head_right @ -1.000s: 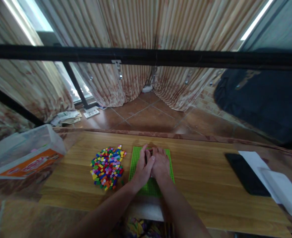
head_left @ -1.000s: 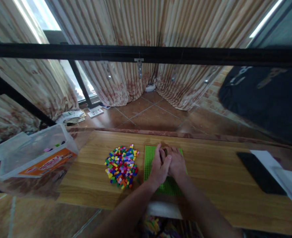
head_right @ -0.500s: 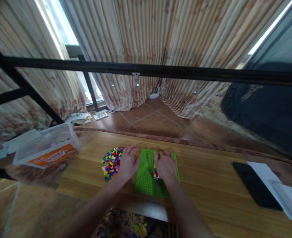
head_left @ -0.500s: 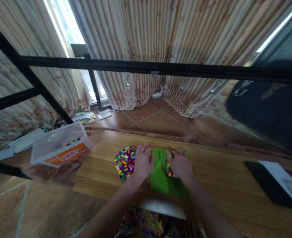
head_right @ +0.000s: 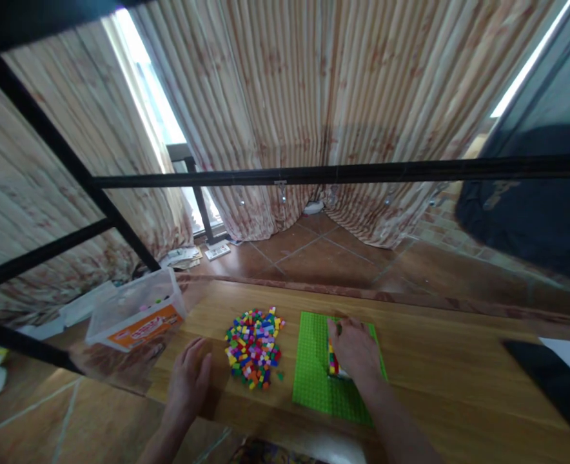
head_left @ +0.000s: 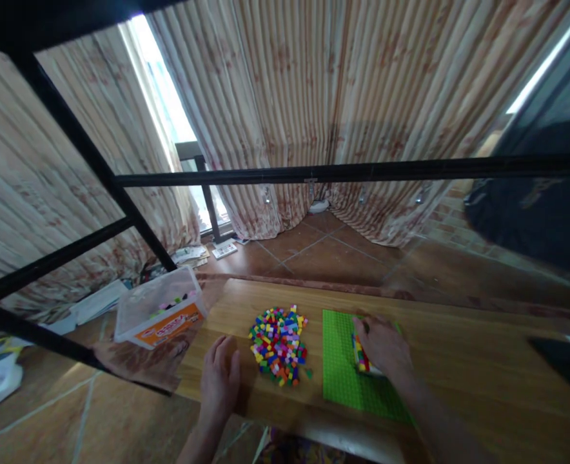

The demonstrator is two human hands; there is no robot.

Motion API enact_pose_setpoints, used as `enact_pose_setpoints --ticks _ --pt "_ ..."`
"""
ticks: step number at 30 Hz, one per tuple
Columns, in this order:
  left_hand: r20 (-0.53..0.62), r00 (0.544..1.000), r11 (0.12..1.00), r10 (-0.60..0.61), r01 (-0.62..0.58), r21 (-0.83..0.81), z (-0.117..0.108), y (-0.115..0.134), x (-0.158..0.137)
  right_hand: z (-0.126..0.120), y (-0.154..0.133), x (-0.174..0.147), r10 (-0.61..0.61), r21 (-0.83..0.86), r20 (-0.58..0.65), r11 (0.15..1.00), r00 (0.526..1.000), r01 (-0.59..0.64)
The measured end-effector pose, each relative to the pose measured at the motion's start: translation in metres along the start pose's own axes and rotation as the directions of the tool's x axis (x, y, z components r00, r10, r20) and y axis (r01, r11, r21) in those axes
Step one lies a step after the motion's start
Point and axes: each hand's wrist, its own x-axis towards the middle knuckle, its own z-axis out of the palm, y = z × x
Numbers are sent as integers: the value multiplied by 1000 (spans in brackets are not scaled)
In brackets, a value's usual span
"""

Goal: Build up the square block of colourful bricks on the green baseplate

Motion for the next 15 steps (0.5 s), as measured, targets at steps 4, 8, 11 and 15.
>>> enact_pose_setpoints --ticks 4,8,11,15 --pt "59 998 999 -33 33 -3 4 -13 5 6 23 -7 -72 -15 -14 997 997 72" --pt "55 998 1000 -6 5 20 11 -15 5 8 35 -11 -7 51 -50 999 999 10" --pt "45 998 999 37 -39 30 15 -18 3 8 35 -10 28 89 -76 996 997 -21" --pt "24 997 996 72 -73 44 20 -22 2 11 33 -5 74 112 -119 992 990 -60"
